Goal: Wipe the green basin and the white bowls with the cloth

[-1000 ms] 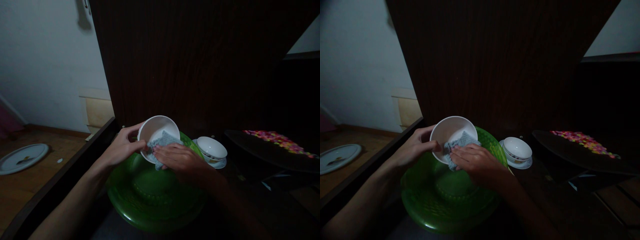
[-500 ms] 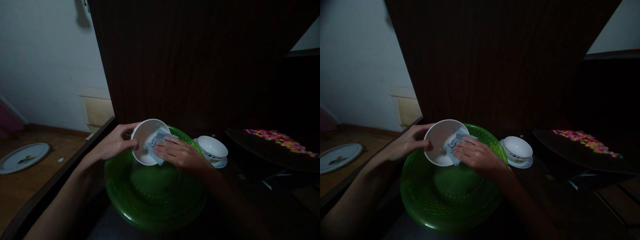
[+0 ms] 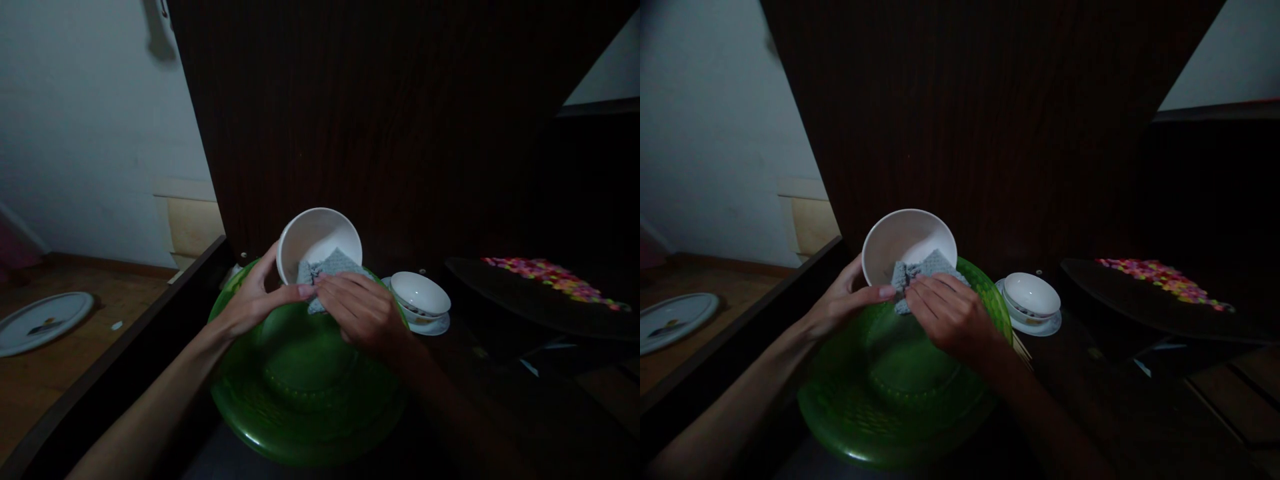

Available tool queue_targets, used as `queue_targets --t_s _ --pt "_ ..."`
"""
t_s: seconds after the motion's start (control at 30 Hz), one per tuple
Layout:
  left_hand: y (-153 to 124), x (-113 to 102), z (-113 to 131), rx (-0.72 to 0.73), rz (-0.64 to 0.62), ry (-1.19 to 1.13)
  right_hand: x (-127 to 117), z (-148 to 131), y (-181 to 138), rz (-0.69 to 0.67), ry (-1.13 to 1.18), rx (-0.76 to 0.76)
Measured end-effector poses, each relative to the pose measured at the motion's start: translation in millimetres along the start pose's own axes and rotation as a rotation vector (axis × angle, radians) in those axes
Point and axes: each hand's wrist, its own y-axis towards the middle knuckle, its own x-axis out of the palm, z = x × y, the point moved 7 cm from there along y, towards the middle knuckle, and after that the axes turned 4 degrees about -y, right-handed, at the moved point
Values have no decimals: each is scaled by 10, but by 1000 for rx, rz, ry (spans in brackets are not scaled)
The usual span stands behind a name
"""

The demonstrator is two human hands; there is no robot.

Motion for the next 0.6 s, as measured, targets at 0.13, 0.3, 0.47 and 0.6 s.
queue_targets --t_s 0.13,0.3,0.47,0.6 --pt "19 24 70 1 20 92 57 -35 16 -28 42 15" --pt "45 16 130 48 47 174 120 -44 6 -79 156 -22" --pt "42 -30 151 41 32 178 117 7 -30 -111 214 -47" --pt "53 -139 120 20 -28 149 90 52 -53 -130 238 -87"
